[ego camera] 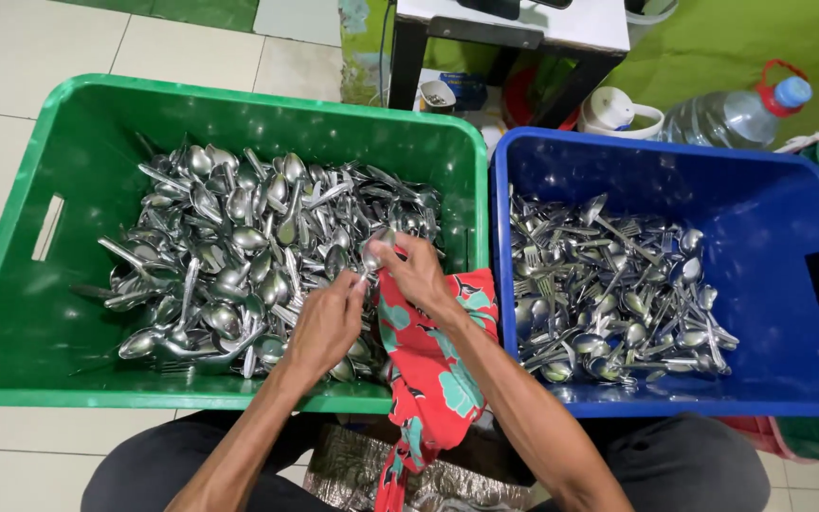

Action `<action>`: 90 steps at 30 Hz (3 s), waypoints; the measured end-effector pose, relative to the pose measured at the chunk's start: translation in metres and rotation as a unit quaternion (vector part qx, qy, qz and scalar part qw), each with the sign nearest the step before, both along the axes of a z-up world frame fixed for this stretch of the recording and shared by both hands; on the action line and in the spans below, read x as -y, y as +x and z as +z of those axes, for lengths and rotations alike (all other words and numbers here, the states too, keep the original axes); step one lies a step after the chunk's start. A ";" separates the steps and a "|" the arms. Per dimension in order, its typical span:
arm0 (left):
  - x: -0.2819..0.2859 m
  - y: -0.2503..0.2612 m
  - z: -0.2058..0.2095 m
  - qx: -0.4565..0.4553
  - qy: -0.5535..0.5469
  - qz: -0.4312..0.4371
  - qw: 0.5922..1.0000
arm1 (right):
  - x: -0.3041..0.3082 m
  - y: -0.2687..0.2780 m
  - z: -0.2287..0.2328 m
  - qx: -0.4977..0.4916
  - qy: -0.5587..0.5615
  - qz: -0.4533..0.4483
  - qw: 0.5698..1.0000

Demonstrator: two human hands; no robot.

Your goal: Wiping metal spoons with a cloth and moving them from one bin to another.

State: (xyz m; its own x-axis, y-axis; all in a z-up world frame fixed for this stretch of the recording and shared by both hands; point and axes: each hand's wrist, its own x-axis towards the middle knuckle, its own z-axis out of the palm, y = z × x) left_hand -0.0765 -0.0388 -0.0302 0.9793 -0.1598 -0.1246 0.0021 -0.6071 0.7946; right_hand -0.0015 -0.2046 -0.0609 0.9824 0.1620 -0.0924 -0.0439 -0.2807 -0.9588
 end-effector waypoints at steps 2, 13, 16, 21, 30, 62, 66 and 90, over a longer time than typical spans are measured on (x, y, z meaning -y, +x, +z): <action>0.001 -0.003 0.006 -0.043 -0.084 0.017 0.995 | 0.000 -0.002 0.005 -0.020 -0.038 -0.016 0.999; 0.016 -0.004 0.014 0.008 -0.106 0.092 0.990 | -0.011 -0.005 -0.003 0.407 -0.207 0.009 0.890; 0.011 -0.004 -0.009 0.028 -0.061 0.086 0.994 | -0.012 -0.014 0.004 0.375 -0.197 0.070 0.903; 0.012 -0.008 0.010 -0.021 -0.099 0.113 0.988 | -0.001 -0.013 0.011 0.246 -0.022 0.041 0.968; 0.009 -0.009 0.012 -0.020 -0.123 0.128 0.984 | 0.003 -0.012 0.001 0.137 0.034 -0.071 0.987; -0.017 0.051 0.027 0.050 -0.239 0.194 0.950 | -0.005 -0.026 -0.002 -0.090 0.147 0.221 0.960; -0.048 0.055 0.025 0.052 -0.139 0.283 0.947 | -0.002 -0.033 0.012 -0.030 0.038 0.231 0.972; -0.094 0.082 -0.116 -0.128 -0.428 0.394 0.803 | -0.015 -0.041 -0.078 0.107 -0.395 0.321 0.854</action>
